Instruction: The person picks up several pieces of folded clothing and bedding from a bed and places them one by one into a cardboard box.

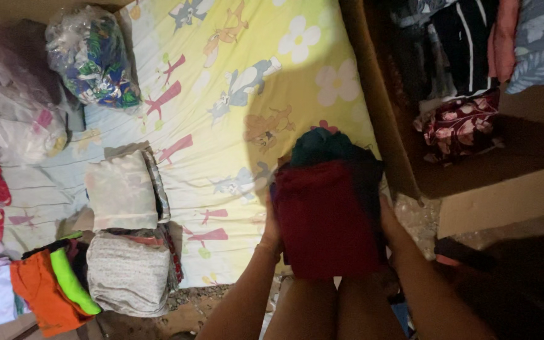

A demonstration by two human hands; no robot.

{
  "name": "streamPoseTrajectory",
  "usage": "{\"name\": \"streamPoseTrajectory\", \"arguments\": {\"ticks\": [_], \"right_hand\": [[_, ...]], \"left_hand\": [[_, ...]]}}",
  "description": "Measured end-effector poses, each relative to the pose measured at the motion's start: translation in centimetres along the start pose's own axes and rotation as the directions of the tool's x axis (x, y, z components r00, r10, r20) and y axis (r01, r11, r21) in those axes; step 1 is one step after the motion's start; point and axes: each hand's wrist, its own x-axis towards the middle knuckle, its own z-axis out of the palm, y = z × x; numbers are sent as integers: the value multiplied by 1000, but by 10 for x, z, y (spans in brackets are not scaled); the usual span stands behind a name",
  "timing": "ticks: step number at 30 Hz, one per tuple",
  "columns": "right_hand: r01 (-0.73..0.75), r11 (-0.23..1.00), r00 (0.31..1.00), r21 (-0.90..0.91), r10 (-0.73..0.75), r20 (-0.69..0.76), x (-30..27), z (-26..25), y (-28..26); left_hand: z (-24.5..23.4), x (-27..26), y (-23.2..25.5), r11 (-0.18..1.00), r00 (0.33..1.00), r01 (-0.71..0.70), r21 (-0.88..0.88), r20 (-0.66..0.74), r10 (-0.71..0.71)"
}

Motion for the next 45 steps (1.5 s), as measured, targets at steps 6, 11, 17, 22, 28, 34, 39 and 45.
{"name": "streamPoseTrajectory", "arguments": {"ticks": [6, 11, 17, 22, 28, 34, 39, 45], "right_hand": [[155, 984, 969, 82, -168, 182, -25, 10, -4], [127, 973, 984, 195, -148, 95, -28, -5, -7], [67, 991, 946, 118, -101, 309, 38, -35, 42], [149, 989, 914, -15, -132, 383, 42, -31, 34], [97, 995, 936, 32, -102, 338, 39, -30, 24], [19, 999, 939, -29, -8, 344, 33, -35, 28], [249, 958, 868, -140, -157, 472, 28, -21, 17], [377, 920, 796, -104, -265, 544, 12, -64, 1]], "left_hand": [[5, 7, 3, 997, 997, 72, 27, -38, -71], [19, -7, 20, 988, 992, 95, -118, -76, -104], [-3, 21, 9, 992, 999, 44, -117, -14, -46], [-28, 40, -8, 970, 996, 15, -243, 86, 6], [-46, 56, -31, 959, 989, -130, -250, 37, 144], [-75, 38, -42, 988, 999, -21, -154, -50, 13], [-60, 25, -40, 996, 990, 13, -87, -140, -26], [-19, -20, -68, 996, 972, 9, -93, -234, -30]]}}
